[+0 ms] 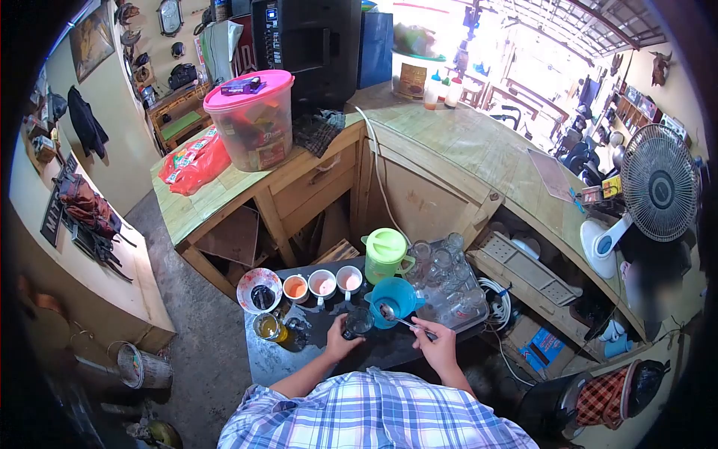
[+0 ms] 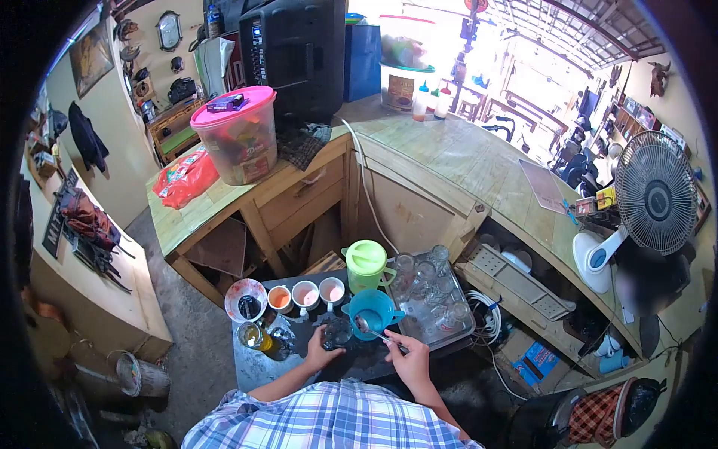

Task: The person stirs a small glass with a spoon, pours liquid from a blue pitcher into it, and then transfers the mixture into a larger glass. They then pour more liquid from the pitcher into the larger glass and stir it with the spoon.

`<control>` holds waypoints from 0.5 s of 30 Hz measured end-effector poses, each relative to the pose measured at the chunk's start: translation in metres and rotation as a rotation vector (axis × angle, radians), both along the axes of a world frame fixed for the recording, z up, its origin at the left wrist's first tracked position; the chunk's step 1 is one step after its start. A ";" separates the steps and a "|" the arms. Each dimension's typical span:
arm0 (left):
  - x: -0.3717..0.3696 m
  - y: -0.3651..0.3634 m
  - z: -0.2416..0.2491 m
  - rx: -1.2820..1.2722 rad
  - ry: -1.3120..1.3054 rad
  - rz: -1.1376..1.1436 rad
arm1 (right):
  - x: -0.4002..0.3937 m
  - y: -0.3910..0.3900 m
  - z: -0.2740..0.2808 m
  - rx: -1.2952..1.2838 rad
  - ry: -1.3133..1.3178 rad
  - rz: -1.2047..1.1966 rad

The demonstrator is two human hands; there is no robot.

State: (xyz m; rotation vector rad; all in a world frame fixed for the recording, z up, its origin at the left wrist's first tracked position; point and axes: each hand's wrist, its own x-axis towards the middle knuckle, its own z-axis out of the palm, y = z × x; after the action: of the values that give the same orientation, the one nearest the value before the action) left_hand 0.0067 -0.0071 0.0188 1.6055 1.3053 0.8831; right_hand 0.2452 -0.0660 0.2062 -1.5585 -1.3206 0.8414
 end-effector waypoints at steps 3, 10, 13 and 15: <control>0.007 -0.007 0.018 -0.022 -0.061 0.249 | 0.002 -0.001 0.013 -0.102 0.185 -0.036; -0.011 -0.005 -0.006 0.036 0.028 0.194 | 0.021 0.004 0.003 0.139 0.310 -0.010; -0.023 -0.004 0.016 0.026 0.053 0.173 | 0.024 0.007 0.021 0.203 0.352 0.015; -0.032 -0.006 0.037 0.033 0.061 0.164 | 0.025 0.009 0.032 0.239 0.313 -0.006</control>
State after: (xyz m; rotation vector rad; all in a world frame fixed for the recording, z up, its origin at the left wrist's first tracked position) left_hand -0.0251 -0.0135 0.0554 1.5780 1.4888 0.9653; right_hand 0.2697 -0.0572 0.2381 -1.1903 -1.1414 0.8500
